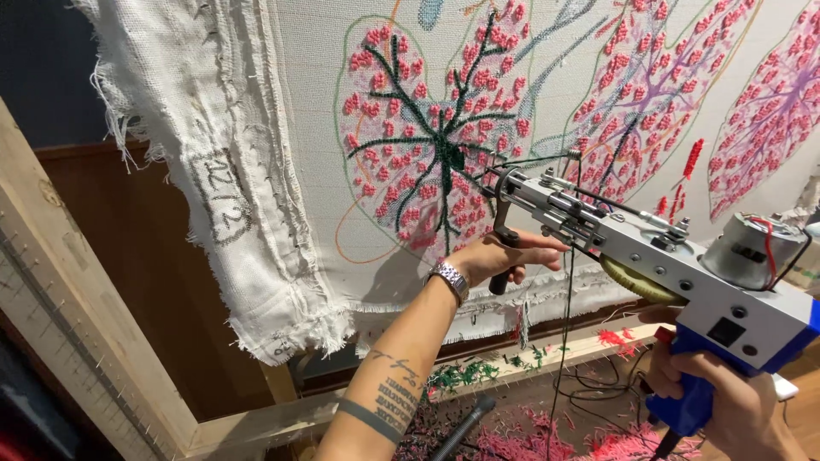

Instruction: Using a tufting gun to weave yarn into a rug on a vertical frame, including threading the gun.

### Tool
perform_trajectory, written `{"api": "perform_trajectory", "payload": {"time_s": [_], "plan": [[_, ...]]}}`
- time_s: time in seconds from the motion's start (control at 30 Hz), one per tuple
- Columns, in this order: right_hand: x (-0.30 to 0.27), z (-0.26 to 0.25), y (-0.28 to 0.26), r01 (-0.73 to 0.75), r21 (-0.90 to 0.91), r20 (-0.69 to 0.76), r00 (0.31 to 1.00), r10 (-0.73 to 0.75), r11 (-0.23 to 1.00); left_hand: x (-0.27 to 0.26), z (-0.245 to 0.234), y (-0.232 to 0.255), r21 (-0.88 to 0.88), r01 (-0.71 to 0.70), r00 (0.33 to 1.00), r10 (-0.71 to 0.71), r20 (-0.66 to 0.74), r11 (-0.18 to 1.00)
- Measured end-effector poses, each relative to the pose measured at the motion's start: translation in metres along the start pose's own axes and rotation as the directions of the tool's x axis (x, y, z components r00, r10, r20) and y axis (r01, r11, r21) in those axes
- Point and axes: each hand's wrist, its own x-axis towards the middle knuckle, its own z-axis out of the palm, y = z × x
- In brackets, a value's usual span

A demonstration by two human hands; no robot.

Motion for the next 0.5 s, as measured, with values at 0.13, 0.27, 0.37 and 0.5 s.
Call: {"api": "perform_trajectory", "payload": {"time_s": [0.13, 0.27, 0.37, 0.5], "plan": [[0.0, -0.001, -0.004, -0.071, -0.044, -0.092, 0.994, 0.066, 0.997, 0.003, 0.005, -0.008, -0.028, -0.013, 1.0, 0.013, 0.013, 1.0], [0.004, 0.011, -0.011, -0.07, -0.037, -0.074, 0.995, 0.067, 0.997, 0.003, 0.005, -0.013, -0.025, -0.003, 1.0, 0.002, -0.017, 1.0], [0.008, 0.01, -0.006, -0.103, -0.053, -0.127, 0.987, 0.095, 0.993, -0.001, 0.003, -0.011, -0.184, -0.143, 0.988, 0.151, 0.028, 0.972], [0.014, 0.015, -0.005, -0.152, -0.079, -0.208, 0.969, 0.133, 0.985, -0.008, -0.002, -0.009, -0.09, -0.08, 0.997, 0.08, -0.008, 0.993]]}}
